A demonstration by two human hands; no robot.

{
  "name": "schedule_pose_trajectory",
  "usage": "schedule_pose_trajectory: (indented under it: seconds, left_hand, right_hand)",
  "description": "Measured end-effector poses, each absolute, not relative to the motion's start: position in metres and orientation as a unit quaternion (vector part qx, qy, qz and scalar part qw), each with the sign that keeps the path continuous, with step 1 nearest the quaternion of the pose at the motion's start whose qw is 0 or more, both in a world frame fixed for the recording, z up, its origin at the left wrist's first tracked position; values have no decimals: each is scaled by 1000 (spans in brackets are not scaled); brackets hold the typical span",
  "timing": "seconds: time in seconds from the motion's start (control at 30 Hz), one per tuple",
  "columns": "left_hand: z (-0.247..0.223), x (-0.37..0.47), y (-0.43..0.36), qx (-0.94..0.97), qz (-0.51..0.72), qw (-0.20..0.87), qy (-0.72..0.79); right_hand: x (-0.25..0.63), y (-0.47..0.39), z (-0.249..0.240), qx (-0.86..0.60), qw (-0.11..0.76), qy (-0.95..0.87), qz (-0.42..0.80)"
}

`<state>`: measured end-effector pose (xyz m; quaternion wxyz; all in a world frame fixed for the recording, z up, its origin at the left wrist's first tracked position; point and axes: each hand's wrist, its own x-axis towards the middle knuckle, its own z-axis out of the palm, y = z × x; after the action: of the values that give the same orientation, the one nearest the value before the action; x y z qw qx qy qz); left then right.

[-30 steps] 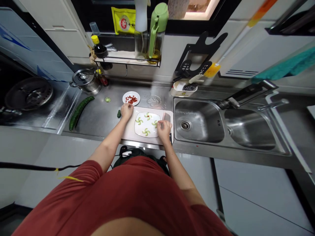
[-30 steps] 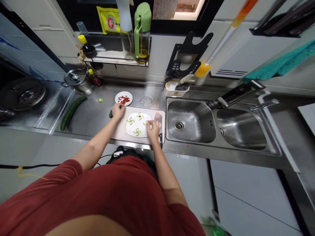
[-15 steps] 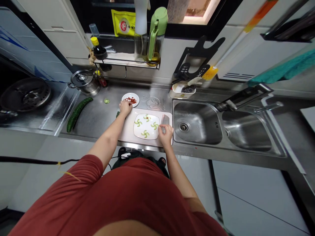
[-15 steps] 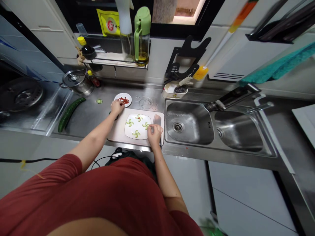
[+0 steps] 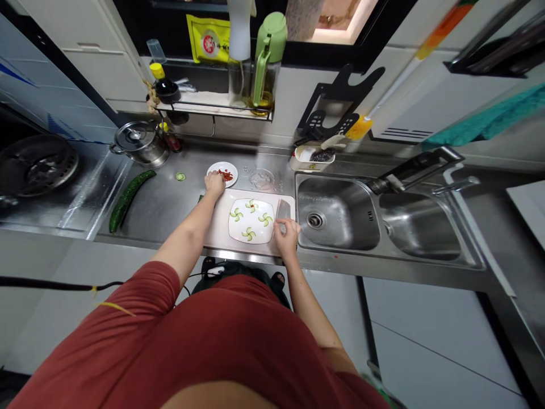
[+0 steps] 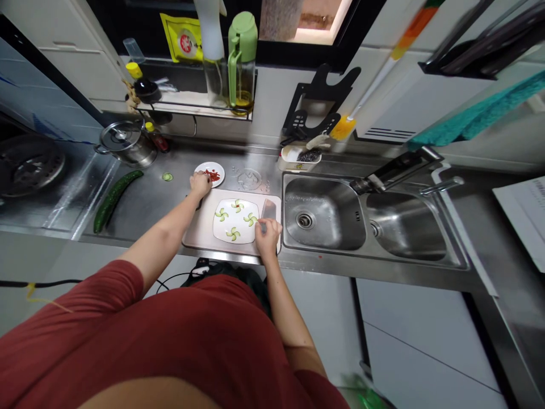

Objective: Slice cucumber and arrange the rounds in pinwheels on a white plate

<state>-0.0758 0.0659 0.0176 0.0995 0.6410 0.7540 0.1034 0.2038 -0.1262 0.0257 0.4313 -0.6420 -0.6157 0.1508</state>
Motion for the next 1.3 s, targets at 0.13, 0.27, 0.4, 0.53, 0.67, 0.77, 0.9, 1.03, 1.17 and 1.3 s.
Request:
schedule_pose_trajectory:
  seconds: [0.13,0.27,0.4,0.53,0.67,0.77,0.9,1.03,1.17,1.3]
  left_hand:
    - [19,-77,64,603,163,119,772]
    - [14,-80,64,501,327,245,763]
    - [13,-76,62,365,500,401,675]
    - [28,-73,53,278,530,507,620]
    - [47,-72,42,249,531,568,577]
    - [57,-71,35,245,535,598,544]
    - [67,-64,24,241,534,628,513]
    - [77,-50,12,263,506,643,512]
    - [92,-33,-3,312,454,674,492]
    - [111,-16,-18,378,396,692,471]
  right_hand:
    - [205,-126,25,-653,424,-607,160]
    - [203,-124,26,-648,426,-611,158]
    - [199,-122,27,-643,428,-614,161]
    - [195,-121,27,-635,426,-621,170]
    - [192,-120,27,-629,426,-627,171]
    - [190,-118,28,-620,430,-634,171]
    - [188,-113,34,-612,434,-638,171]
    - [186,-102,48,-612,424,-646,171]
    - [186,-85,76,-591,407,-679,154]
    - [190,-69,108,-541,382,-734,150]
